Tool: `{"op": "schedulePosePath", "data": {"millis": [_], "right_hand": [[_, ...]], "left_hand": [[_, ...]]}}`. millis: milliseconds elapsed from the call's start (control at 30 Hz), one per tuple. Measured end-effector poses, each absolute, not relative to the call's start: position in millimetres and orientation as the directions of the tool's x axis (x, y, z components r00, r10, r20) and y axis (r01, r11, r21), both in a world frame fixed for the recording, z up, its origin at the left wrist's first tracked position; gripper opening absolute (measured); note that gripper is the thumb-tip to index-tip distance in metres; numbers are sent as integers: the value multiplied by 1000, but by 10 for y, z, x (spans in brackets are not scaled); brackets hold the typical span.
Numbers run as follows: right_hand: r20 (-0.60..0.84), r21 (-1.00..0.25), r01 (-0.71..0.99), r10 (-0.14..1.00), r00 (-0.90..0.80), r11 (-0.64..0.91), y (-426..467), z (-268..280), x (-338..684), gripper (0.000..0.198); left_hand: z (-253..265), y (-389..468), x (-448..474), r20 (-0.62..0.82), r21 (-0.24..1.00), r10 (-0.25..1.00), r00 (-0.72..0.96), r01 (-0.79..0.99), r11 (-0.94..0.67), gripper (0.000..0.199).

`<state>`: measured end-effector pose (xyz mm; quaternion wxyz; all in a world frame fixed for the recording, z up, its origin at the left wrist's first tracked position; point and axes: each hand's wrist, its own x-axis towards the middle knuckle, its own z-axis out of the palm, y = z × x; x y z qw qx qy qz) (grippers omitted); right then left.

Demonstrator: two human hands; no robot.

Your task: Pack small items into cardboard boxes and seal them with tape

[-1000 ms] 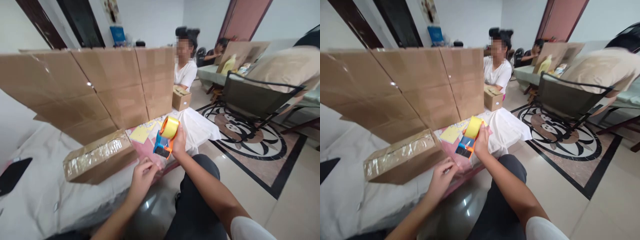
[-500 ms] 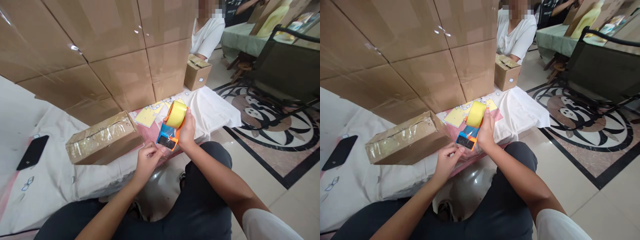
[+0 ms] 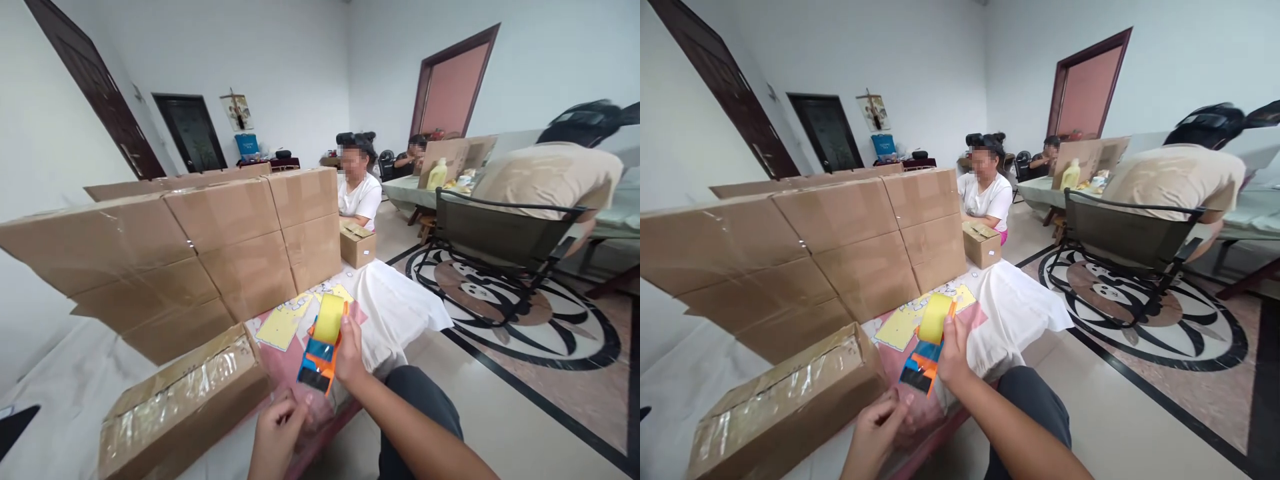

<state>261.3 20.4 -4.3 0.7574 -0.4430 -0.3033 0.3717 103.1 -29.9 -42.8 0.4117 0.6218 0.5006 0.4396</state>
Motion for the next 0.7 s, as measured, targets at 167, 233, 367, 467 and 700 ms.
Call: {"op": "schedulePosePath", "data": {"millis": [167,233,367,467,700], "right_hand": [[12,-872,-381,791,612,308,172,-9,2544,51],[-25,-848,-439,806,592,297,161,37,2544,48],[-64,-764,-594,887,458,252,147,129,2524,41],[-115,-726,-652,897,427,218,126,185,2501,42],[-178,-650,-754,946,270,92,-30,306,2434,44]], "left_hand": [[-397,-284,1039,117,948,984,132,281,-150,75],[-380,-276,1047,122,945,980,157,285,-163,77],[-409,-261,1052,198,931,966,166,277,-238,80],[-494,-261,1040,256,916,951,175,271,-296,79],[-584,-371,988,567,747,799,199,286,-601,59]]}}
